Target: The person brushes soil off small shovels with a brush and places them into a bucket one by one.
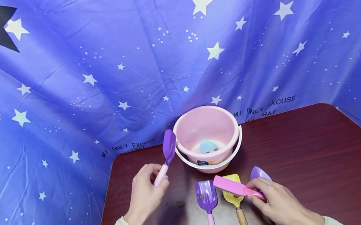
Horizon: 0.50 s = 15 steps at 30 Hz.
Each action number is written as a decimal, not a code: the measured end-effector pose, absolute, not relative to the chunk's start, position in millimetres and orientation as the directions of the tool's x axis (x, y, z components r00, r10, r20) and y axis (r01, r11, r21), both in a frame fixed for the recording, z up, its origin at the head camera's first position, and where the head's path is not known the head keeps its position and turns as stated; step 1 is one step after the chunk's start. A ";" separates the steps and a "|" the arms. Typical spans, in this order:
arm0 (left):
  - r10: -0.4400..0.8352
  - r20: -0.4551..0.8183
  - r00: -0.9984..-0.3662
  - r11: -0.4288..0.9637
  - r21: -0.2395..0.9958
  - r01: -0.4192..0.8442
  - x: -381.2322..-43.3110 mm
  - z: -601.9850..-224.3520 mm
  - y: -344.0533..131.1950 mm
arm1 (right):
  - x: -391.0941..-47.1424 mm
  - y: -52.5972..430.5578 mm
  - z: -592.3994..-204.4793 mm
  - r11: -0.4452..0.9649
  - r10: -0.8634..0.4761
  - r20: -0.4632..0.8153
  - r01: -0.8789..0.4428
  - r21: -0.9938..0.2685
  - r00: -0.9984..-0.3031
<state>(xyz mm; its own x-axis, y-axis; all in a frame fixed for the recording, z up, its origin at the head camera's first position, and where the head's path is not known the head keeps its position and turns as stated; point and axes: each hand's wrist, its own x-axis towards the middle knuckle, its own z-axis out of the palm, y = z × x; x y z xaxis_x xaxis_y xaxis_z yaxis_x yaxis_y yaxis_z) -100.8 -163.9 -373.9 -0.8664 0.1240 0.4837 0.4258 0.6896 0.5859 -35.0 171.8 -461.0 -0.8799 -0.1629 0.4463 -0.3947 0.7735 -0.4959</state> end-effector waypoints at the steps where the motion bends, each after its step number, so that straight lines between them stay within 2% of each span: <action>1: 0.136 0.489 -0.861 0.699 0.569 0.434 -103.5 -371.1 -162.8 | -34.7 172.8 -461.2 0.775 -0.161 0.448 -0.394 -0.495 -0.879; 15: 0.296 0.455 -0.840 0.762 0.417 0.495 -140.5 -337.5 -141.1 | -30.3 186.4 -460.6 0.796 -0.144 0.455 -0.376 -0.475 -0.879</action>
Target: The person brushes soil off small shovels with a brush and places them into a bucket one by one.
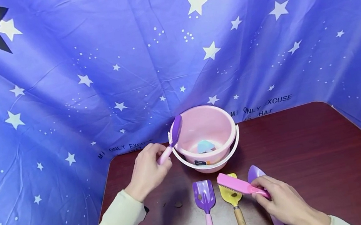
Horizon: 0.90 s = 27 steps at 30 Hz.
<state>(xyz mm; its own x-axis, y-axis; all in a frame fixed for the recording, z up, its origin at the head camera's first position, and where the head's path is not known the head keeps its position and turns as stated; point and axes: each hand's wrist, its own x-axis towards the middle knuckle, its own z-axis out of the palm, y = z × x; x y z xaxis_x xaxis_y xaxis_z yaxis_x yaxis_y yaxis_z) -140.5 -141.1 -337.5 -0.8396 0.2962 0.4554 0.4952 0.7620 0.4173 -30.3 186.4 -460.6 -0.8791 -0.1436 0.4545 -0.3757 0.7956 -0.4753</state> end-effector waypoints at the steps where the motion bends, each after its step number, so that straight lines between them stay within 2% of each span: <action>1: 0.310 0.451 -0.837 0.765 0.405 0.501 -143.3 -335.4 -138.8 | -29.8 186.9 -460.1 0.796 -0.141 0.455 -0.374 -0.476 -0.879; 7: 0.362 0.424 -0.830 0.780 0.350 0.519 -158.4 -326.8 -122.8 | -28.0 189.5 -460.7 0.801 -0.134 0.456 -0.367 -0.473 -0.880; 14: 0.413 0.300 -0.860 0.821 0.285 0.494 -172.7 -319.1 -100.1 | -27.3 192.0 -460.8 0.804 -0.135 0.468 -0.372 -0.464 -0.874; 27: 0.404 0.125 -0.906 0.885 0.197 0.422 -208.4 -305.8 -70.9 | -26.9 197.2 -463.3 0.823 -0.112 0.457 -0.340 -0.454 -0.882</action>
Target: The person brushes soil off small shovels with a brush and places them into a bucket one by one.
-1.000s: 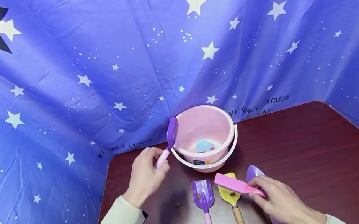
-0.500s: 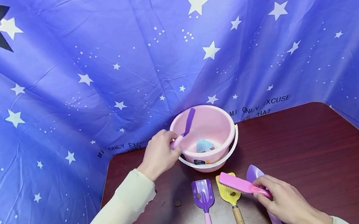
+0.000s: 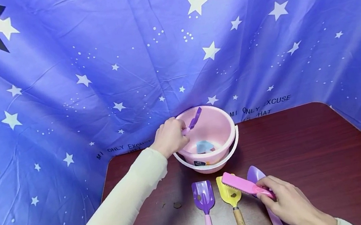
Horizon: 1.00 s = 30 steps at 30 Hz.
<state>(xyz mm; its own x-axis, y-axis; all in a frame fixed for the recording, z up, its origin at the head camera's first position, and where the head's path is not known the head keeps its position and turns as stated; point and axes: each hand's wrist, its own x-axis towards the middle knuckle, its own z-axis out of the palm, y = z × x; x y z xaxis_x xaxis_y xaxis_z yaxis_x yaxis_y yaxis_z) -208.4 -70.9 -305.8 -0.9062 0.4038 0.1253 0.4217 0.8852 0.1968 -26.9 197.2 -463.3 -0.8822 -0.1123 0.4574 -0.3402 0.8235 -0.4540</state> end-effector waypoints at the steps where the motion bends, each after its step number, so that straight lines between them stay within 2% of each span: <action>1: 0.407 0.109 -0.907 0.887 0.192 0.421 -210.6 -305.8 -68.6 | -27.0 197.6 -463.3 0.827 -0.110 0.457 -0.337 -0.451 -0.883; 23: 0.469 -0.149 -0.871 0.883 0.084 0.461 -235.9 -336.8 -31.4 | -24.6 198.7 -463.6 0.829 -0.097 0.449 -0.321 -0.457 -0.888; 30: 0.455 -0.170 -0.874 0.890 0.048 0.454 -237.4 -353.9 -27.3 | -24.0 200.2 -466.7 0.832 -0.095 0.442 -0.315 -0.457 -0.892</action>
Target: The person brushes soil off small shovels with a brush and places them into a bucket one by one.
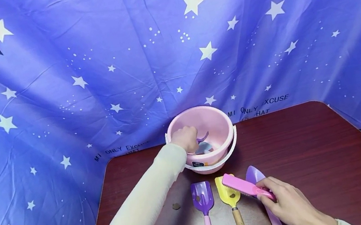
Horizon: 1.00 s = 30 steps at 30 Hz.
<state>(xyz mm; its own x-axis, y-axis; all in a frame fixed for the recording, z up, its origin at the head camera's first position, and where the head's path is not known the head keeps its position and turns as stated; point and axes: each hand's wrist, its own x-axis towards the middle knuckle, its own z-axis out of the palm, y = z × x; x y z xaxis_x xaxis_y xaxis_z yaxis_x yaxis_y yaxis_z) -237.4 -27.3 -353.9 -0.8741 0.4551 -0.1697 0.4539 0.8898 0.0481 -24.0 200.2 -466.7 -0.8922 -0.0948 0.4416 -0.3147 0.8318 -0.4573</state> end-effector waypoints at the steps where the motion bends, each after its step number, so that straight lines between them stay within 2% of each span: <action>1: 0.453 -0.168 -0.876 0.891 0.037 0.453 -237.6 -355.8 -27.3 | -24.0 200.0 -466.8 0.832 -0.096 0.442 -0.316 -0.457 -0.892; 12: 0.401 -0.217 -0.890 0.911 -0.005 0.411 -244.3 -376.4 -22.7 | -24.7 197.4 -467.1 0.828 -0.106 0.443 -0.326 -0.457 -0.890; 19: 0.391 -0.245 -0.887 0.913 -0.022 0.408 -238.3 -371.2 -24.3 | -25.1 197.5 -467.6 0.832 -0.099 0.439 -0.316 -0.455 -0.893; 23: 0.383 -0.246 -0.890 0.918 -0.004 0.396 -239.4 -370.7 -25.0 | -25.6 197.8 -466.8 0.836 -0.093 0.439 -0.310 -0.453 -0.894; 30: 0.412 -0.224 -0.883 0.911 0.112 0.397 -244.8 -363.6 -29.3 | -26.0 199.5 -465.4 0.836 -0.089 0.442 -0.308 -0.455 -0.893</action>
<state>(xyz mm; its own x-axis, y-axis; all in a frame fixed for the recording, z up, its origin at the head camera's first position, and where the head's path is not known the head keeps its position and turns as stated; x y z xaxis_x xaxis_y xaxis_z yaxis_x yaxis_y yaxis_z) -244.8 -29.3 -363.6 -0.8829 0.4124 -0.2244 0.3972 0.9109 0.1115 -26.0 199.5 -465.4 -0.8928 -0.0891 0.4416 -0.3082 0.8357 -0.4546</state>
